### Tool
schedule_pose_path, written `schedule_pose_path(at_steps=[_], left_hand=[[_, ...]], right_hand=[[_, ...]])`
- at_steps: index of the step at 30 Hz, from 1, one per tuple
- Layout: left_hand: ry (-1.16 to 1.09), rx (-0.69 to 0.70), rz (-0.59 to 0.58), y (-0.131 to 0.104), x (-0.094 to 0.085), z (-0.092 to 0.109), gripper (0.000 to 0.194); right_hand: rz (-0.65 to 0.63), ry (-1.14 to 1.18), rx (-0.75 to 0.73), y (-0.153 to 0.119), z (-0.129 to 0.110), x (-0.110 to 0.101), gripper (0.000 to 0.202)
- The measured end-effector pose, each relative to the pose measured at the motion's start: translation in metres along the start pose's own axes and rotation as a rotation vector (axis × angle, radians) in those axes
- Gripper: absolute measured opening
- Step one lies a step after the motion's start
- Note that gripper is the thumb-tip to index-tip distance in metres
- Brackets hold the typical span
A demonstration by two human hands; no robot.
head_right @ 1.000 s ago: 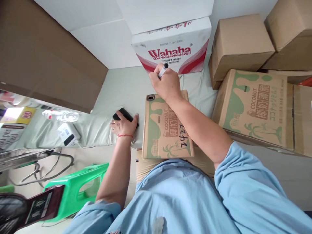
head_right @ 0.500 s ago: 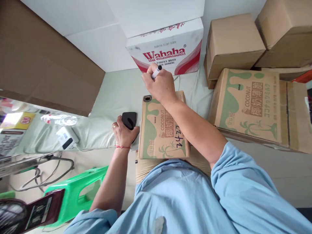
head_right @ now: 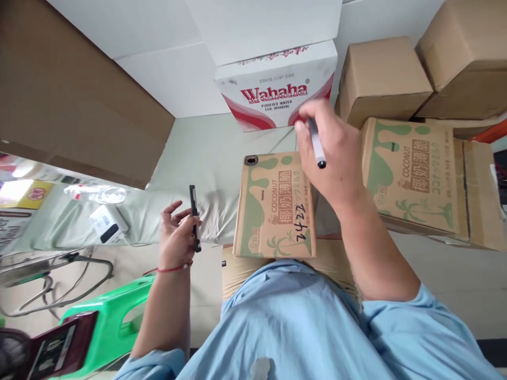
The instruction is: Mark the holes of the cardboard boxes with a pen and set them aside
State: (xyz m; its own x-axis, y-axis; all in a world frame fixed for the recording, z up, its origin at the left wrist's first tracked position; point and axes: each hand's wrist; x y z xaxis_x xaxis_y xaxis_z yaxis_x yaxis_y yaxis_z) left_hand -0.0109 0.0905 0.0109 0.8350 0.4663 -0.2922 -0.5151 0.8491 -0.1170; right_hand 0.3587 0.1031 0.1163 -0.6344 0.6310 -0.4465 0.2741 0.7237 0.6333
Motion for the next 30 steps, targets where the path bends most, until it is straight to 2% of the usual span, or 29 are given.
schedule_pose_path(at_steps=[3,5,11,14,17,22,25,27,30], left_hand=[[-0.102,-0.001,-0.026,-0.013,-0.010,0.013,0.074],[-0.143,0.010,-0.049,-0.022,-0.013,0.021,0.074],[-0.206,0.052,-0.133,-0.041,-0.013,0.033,0.074],[-0.206,0.072,-0.189,-0.049,-0.016,0.037,0.074],[-0.205,0.089,-0.233,-0.056,-0.020,0.042,0.073],[-0.207,0.115,-0.322,-0.065,-0.027,0.053,0.066],[-0.209,0.156,-0.357,-0.072,-0.027,0.061,0.064],[-0.228,0.210,-0.378,-0.079,-0.023,0.066,0.065],[-0.258,0.316,-0.401,-0.093,-0.008,0.078,0.068]], right_hand=[[-0.234,-0.392,-0.004,-0.012,0.016,-0.011,0.032],[-0.342,-0.551,0.000,-0.016,0.025,-0.013,0.040],[-0.640,-0.776,-0.073,-0.020,0.047,-0.009,0.045],[-0.781,-0.832,-0.046,-0.019,0.054,-0.003,0.046],[-0.860,-0.838,0.003,-0.013,0.058,0.003,0.050],[-0.882,-0.846,0.034,0.006,0.064,0.008,0.034],[-0.914,-0.804,0.125,0.016,0.059,0.002,0.034],[-0.816,-0.751,0.189,0.017,0.046,-0.008,0.045],[-0.490,-0.473,0.159,-0.002,0.009,-0.028,0.044]])
Point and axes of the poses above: each hand's wrist, its own y-axis towards the middle knuckle, its own x-axis out of the palm, z = x × y, and after that the axes turned 7 degrees about z, right-handed
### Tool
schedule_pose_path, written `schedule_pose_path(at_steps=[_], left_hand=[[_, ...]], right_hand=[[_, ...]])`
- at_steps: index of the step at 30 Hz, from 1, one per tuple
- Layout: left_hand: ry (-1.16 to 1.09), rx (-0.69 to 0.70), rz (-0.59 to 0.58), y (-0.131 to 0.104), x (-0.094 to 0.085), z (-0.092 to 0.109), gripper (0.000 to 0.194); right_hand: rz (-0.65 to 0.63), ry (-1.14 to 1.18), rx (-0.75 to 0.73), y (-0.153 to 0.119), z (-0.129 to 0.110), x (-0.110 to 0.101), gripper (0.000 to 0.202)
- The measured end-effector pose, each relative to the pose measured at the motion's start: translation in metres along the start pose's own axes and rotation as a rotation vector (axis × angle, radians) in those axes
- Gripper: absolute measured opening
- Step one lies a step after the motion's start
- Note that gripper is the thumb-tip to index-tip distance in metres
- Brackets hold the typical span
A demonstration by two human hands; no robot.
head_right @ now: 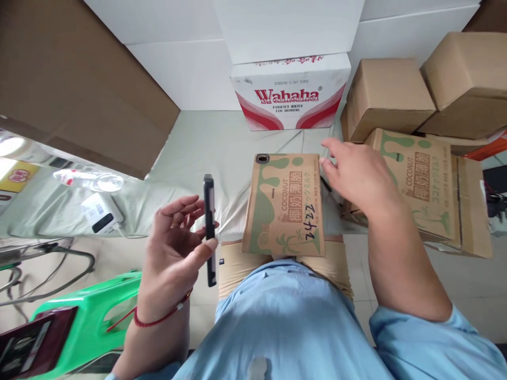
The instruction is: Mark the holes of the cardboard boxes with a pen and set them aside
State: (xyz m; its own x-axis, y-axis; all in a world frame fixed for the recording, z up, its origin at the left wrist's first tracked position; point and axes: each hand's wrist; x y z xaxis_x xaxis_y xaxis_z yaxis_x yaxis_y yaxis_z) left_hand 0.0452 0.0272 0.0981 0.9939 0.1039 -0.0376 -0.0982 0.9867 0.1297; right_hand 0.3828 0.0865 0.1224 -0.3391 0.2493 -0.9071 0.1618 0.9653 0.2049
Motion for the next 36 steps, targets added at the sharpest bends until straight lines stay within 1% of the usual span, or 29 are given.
schedule_pose_path(at_steps=[1,2,3,4,5,6,7,8,9,10,12,15,17,18,21,24,26,30,32,33,36], left_hand=[[0.007,0.022,-0.009,0.000,0.009,0.003,0.069],[0.019,0.035,-0.017,0.001,0.018,0.005,0.069],[0.035,0.039,-0.022,0.002,0.028,0.006,0.069],[0.055,0.041,-0.025,0.004,0.038,0.007,0.070],[0.076,0.043,-0.026,0.006,0.047,0.006,0.074],[0.096,0.044,-0.022,0.009,0.055,0.005,0.079],[0.114,0.043,-0.014,0.011,0.063,0.002,0.086],[0.128,0.035,-0.002,0.012,0.069,0.000,0.093],[0.132,0.015,0.011,0.012,0.074,-0.002,0.098],[0.113,-0.017,0.021,0.012,0.078,-0.004,0.100],[-0.009,-0.100,0.036,0.010,0.081,-0.005,0.096],[-0.284,-0.265,0.027,0.007,0.080,-0.003,0.073],[-0.395,-0.354,0.019,0.007,0.080,-0.002,0.058],[-0.418,-0.384,0.021,0.007,0.080,-0.003,0.055],[-0.427,-0.416,0.045,0.009,0.084,-0.009,0.047],[-0.414,-0.403,0.043,0.009,0.090,-0.016,0.045],[-0.420,-0.394,0.030,0.009,0.093,-0.019,0.045],[-0.465,-0.432,0.033,0.011,0.094,-0.023,0.050],[-0.477,-0.442,0.052,0.011,0.093,-0.023,0.052],[-0.478,-0.437,0.061,0.011,0.092,-0.022,0.052],[-0.476,-0.378,0.084,0.009,0.089,-0.019,0.047]], right_hand=[[0.056,0.190,-0.014,-0.016,-0.010,-0.005,0.040],[0.063,0.399,-0.028,-0.034,-0.021,-0.008,0.037],[-0.012,0.613,-0.047,-0.052,-0.031,-0.009,0.039],[-0.145,0.776,-0.060,-0.068,-0.042,-0.007,0.043],[-0.283,0.910,-0.083,-0.082,-0.051,-0.002,0.051],[-0.365,1.006,-0.073,-0.094,-0.059,0.004,0.061],[-0.394,1.067,-0.040,-0.102,-0.065,0.012,0.068],[-0.372,1.098,0.000,-0.107,-0.070,0.019,0.072],[-0.314,1.105,0.044,-0.109,-0.072,0.026,0.073],[-0.246,1.097,0.082,-0.109,-0.072,0.033,0.072],[-0.135,1.082,0.132,-0.106,-0.069,0.041,0.070],[-0.078,1.096,0.204,-0.097,-0.060,0.046,0.071],[-0.045,1.115,0.247,-0.091,-0.058,0.048,0.068],[-0.030,1.129,0.268,-0.089,-0.058,0.049,0.066],[-0.010,1.209,0.356,-0.085,-0.063,0.054,0.060],[-0.012,1.338,0.473,-0.085,-0.068,0.058,0.054],[0.011,1.399,0.526,-0.086,-0.069,0.058,0.048],[0.087,1.377,0.544,-0.088,-0.072,0.059,0.038],[0.066,1.463,0.574,-0.086,-0.076,0.058,0.032],[0.021,1.548,0.601,-0.085,-0.078,0.058,0.030],[-0.201,1.821,0.699,-0.081,-0.085,0.057,0.028]])
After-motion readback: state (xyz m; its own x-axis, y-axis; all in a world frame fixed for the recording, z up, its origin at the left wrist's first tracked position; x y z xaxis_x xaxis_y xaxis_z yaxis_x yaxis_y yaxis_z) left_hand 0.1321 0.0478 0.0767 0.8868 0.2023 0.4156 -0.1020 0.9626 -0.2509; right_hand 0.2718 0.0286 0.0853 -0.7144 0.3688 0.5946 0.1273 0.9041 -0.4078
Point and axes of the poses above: each hand's wrist, its own y-axis towards the middle knuckle, its own x-axis out of the palm, z = x × y, and after that the axes turned 7 degrees about z, right-handed
